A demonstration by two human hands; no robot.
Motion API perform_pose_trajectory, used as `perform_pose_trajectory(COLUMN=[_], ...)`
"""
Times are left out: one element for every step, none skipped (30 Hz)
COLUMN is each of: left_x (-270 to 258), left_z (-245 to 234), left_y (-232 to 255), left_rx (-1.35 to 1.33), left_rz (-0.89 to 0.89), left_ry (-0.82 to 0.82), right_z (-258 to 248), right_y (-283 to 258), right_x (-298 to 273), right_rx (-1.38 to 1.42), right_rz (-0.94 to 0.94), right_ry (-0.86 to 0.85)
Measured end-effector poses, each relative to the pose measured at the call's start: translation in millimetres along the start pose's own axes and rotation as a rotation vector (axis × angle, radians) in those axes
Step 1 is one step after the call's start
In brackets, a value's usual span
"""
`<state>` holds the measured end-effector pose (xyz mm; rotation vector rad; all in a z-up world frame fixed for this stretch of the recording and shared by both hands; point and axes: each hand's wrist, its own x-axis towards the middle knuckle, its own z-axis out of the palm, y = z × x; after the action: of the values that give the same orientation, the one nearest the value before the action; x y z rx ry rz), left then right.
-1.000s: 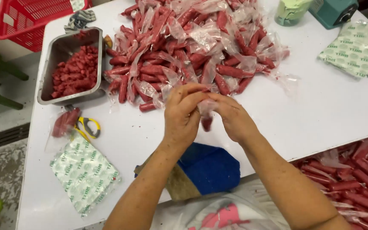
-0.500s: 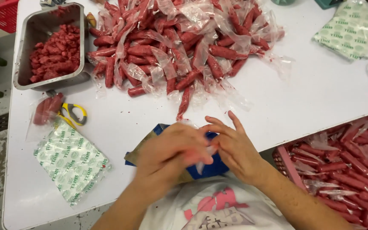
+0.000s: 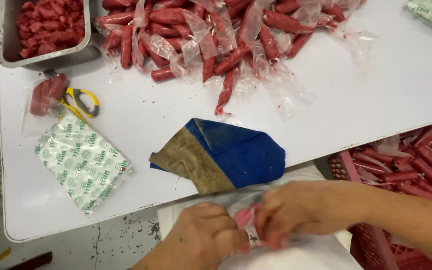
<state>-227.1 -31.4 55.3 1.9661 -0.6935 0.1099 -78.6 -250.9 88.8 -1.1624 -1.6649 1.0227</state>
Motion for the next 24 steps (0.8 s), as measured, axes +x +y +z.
perform_pose_trajectory(left_x=[17.8, 16.3, 14.7, 13.7, 8.2, 3.3, -1.5, 12.7, 24.1, 35.4, 35.4, 35.4, 34.9, 37.2, 40.3, 43.6, 43.2, 42.6, 41.8, 41.6, 42.0, 42.9, 45.9, 49.1], left_z=[-20.5, -7.0, 4.2, 15.4, 39.9, 64.0, 86.8, 92.8, 102.4, 112.3, 99.7, 87.3, 75.7, 57.3, 37.5, 17.9, 12.1, 6.3, 1.2, 3.1, 3.8, 4.6, -2.3, -9.0], left_y=[19.2, 11.1, 2.0, -7.0, -26.3, -45.8, -66.5, -64.4, -57.9, -51.5, -53.1, -54.4, -54.1, -50.7, -49.3, -48.5, -45.4, -42.9, -40.5, -44.5, -48.7, -52.5, -50.5, -48.1], left_rx=[0.271, 0.273, 0.236, 0.197, 0.200, 0.027, -0.143, -0.135, -0.743, -1.357, -1.352, -1.099, -0.846, -0.843, -0.496, -0.151, -0.158, 0.095, 0.348, 0.344, 0.374, 0.404, 0.403, 0.260], left_rz=[0.254, 0.248, 0.248, 0.248, 0.262, 0.097, -0.072, -0.059, -0.255, -0.453, -0.446, -0.511, -0.571, -0.570, -0.407, -0.242, -0.246, -0.195, -0.144, -0.149, -0.143, -0.136, -0.131, -0.216], left_ry=[-0.012, -0.005, 0.162, 0.328, 0.329, 0.451, 0.565, 0.570, 0.704, 0.805, 0.810, 0.727, 0.635, 0.636, 0.604, 0.564, 0.557, 0.500, 0.443, 0.445, 0.393, 0.341, 0.337, 0.183], right_z=[-3.2, 8.0, 20.0, 31.5, 41.5, 50.9, 58.6, 54.5, 54.5, 54.7, 50.0, 45.2, 42.3, 34.5, 25.4, 16.0, 2.7, -10.7, -25.5, -29.6, -34.2, -39.2, -42.8, -46.5], right_y=[-13.0, -12.5, -11.0, -9.8, 0.6, 11.0, 22.8, 41.5, 57.9, 74.4, 77.3, 80.0, 81.6, 83.2, 86.2, 89.9, 73.0, 56.8, 41.2, 40.6, 40.1, 39.2, 44.1, 48.8], right_x=[-0.9, -0.5, 0.9, 1.9, 7.7, 13.6, 20.6, 28.1, 33.8, 39.4, 43.3, 47.0, 49.8, 41.8, 34.6, 27.2, 23.0, 18.9, 15.1, 15.0, 15.4, 15.4, 16.1, 16.7], right_rx=[0.144, 0.147, 0.406, 0.662, 0.648, 0.778, 0.897, 0.885, 0.835, 0.780, 0.779, 0.343, -0.089, -0.088, -0.102, -0.117, -0.114, -0.115, -0.113, -0.108, -0.232, -0.354, -0.356, -0.305], right_rz=[0.054, 0.053, 0.137, 0.217, 0.214, 0.184, 0.139, 0.130, 0.060, -0.013, -0.016, -0.001, 0.015, 0.012, 0.009, 0.006, 0.014, 0.026, 0.035, 0.040, 0.069, 0.097, 0.098, 0.111], right_ry=[-0.042, -0.052, 0.227, 0.510, 0.514, 0.837, 1.155, 1.148, 1.299, 1.447, 1.438, 1.421, 1.379, 1.379, 1.271, 1.163, 1.169, 0.885, 0.591, 0.587, 0.466, 0.341, 0.347, 0.295])
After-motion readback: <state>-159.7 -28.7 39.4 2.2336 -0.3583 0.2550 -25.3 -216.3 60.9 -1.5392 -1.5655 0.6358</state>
